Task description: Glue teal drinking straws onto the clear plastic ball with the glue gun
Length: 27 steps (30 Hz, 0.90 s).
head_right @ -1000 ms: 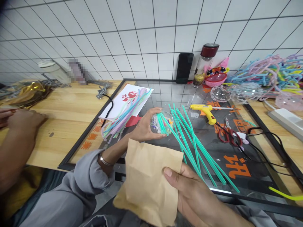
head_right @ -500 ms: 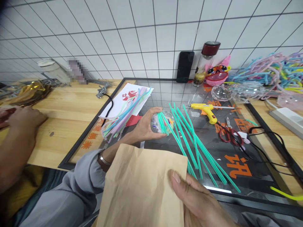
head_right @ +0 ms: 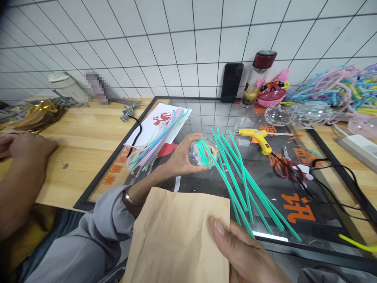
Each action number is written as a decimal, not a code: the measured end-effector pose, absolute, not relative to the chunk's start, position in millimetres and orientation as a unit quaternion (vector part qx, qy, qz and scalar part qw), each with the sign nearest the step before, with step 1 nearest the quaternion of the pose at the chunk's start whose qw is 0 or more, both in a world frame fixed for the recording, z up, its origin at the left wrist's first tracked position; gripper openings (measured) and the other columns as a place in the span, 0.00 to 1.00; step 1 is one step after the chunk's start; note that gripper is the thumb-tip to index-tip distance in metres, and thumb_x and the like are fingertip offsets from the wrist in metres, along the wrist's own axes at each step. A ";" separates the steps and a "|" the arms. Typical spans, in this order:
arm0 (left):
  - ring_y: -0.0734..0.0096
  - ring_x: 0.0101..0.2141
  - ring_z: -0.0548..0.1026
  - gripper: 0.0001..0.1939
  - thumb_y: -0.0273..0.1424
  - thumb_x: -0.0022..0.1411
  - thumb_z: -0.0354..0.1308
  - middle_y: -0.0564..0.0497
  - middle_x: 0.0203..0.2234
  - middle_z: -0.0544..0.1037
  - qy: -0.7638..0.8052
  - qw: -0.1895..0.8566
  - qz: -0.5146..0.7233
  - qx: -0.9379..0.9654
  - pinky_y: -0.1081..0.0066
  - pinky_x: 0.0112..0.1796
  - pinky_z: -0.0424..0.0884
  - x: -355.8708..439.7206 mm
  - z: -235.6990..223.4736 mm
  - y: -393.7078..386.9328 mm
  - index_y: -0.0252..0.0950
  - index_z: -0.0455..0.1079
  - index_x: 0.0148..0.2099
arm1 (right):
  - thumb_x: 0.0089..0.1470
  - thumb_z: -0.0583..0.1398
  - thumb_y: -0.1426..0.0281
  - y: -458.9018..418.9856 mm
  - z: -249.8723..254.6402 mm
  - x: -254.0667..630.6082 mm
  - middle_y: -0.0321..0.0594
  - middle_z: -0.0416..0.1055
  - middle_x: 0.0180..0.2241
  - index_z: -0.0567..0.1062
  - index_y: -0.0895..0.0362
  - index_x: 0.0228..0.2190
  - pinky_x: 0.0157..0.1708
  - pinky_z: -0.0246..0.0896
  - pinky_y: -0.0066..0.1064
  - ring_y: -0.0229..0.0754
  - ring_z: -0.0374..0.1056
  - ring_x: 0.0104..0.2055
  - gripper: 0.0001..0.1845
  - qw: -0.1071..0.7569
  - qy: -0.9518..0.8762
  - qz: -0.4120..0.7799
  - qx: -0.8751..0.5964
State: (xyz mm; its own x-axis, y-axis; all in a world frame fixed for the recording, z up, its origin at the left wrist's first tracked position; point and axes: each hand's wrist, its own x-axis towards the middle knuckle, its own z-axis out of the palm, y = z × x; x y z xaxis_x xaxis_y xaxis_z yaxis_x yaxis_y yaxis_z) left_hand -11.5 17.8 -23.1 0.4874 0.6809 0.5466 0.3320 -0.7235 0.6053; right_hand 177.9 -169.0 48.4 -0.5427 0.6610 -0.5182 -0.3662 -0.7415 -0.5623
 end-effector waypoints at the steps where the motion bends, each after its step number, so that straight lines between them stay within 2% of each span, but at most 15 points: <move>1: 0.49 0.59 0.68 0.41 0.39 0.45 0.73 0.39 0.57 0.68 0.303 0.215 0.405 0.836 0.50 0.59 0.66 -11.5 -22.9 17.8 0.39 0.58 0.58 | 0.61 0.55 0.54 -166.5 44.5 175.9 0.49 0.79 0.45 0.72 0.50 0.55 0.49 0.70 0.48 0.51 0.76 0.48 0.24 0.305 -0.199 0.850 -0.381; 4: 0.49 0.59 0.68 0.41 0.38 0.45 0.73 0.38 0.57 0.68 0.289 0.211 0.411 0.839 0.50 0.58 0.67 -11.2 -23.1 18.2 0.38 0.57 0.58 | 0.59 0.58 0.54 -156.2 26.0 169.3 0.49 0.78 0.47 0.69 0.51 0.58 0.50 0.70 0.48 0.51 0.75 0.48 0.28 0.344 -0.220 0.805 -0.431; 8: 0.49 0.58 0.69 0.41 0.38 0.45 0.73 0.38 0.56 0.68 0.281 0.203 0.426 0.836 0.49 0.58 0.67 -10.2 -25.3 18.5 0.38 0.57 0.58 | 0.56 0.61 0.53 -141.9 2.0 167.7 0.47 0.76 0.50 0.71 0.53 0.55 0.51 0.69 0.45 0.52 0.72 0.52 0.30 0.369 -0.331 0.714 -0.494; 10: 0.49 0.58 0.69 0.41 0.37 0.45 0.73 0.37 0.56 0.69 0.280 0.204 0.428 0.835 0.49 0.57 0.67 -9.7 -26.2 18.3 0.38 0.57 0.58 | 0.55 0.61 0.51 -137.9 -3.8 169.8 0.47 0.76 0.51 0.72 0.54 0.54 0.49 0.70 0.43 0.52 0.72 0.52 0.30 0.361 -0.388 0.673 -0.516; 13: 0.49 0.58 0.69 0.41 0.37 0.45 0.73 0.38 0.56 0.69 0.282 0.204 0.425 0.836 0.49 0.57 0.67 -9.6 -26.2 17.9 0.39 0.57 0.58 | 0.52 0.64 0.53 -136.9 -8.2 170.5 0.46 0.76 0.50 0.71 0.55 0.53 0.45 0.72 0.40 0.51 0.74 0.47 0.31 0.330 -0.419 0.678 -0.506; 17: 0.49 0.58 0.69 0.41 0.37 0.44 0.73 0.39 0.56 0.69 0.286 0.202 0.422 0.836 0.51 0.57 0.67 -10.4 -24.8 17.6 0.39 0.57 0.58 | 0.42 0.70 0.64 -140.9 -12.6 164.1 0.44 0.78 0.45 0.74 0.55 0.48 0.43 0.72 0.38 0.50 0.75 0.45 0.29 0.319 -0.448 0.652 -0.523; 21: 0.49 0.58 0.69 0.41 0.37 0.45 0.72 0.39 0.57 0.68 0.279 0.200 0.423 0.838 0.50 0.57 0.67 -11.3 -26.0 18.8 0.39 0.57 0.58 | 0.40 0.70 0.61 -142.3 -9.5 159.2 0.43 0.80 0.34 0.80 0.57 0.38 0.37 0.73 0.40 0.52 0.76 0.37 0.22 0.309 -0.411 0.680 -0.522; 23: 0.48 0.58 0.69 0.41 0.39 0.46 0.72 0.38 0.57 0.68 0.272 0.197 0.428 0.839 0.50 0.57 0.67 -11.5 -27.9 20.2 0.38 0.57 0.58 | 0.40 0.70 0.59 -141.2 -6.6 160.7 0.44 0.80 0.34 0.79 0.56 0.40 0.40 0.72 0.41 0.52 0.76 0.39 0.23 0.322 -0.396 0.695 -0.507; 27: 0.49 0.58 0.69 0.41 0.42 0.46 0.72 0.38 0.56 0.68 0.266 0.198 0.433 0.838 0.49 0.57 0.67 -11.7 -30.8 22.7 0.39 0.57 0.58 | 0.41 0.69 0.57 -143.3 2.5 167.7 0.45 0.79 0.43 0.77 0.54 0.46 0.49 0.69 0.44 0.52 0.74 0.48 0.29 0.367 -0.304 0.733 -0.486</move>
State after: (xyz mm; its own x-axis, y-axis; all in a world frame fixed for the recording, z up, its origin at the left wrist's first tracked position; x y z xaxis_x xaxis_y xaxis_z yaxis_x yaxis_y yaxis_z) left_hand -11.7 22.7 -30.8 0.4834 0.6176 0.6204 0.2742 -0.7798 0.5627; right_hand 167.7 -143.3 2.5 -0.2586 0.8334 -0.4885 -0.2436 -0.5456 -0.8019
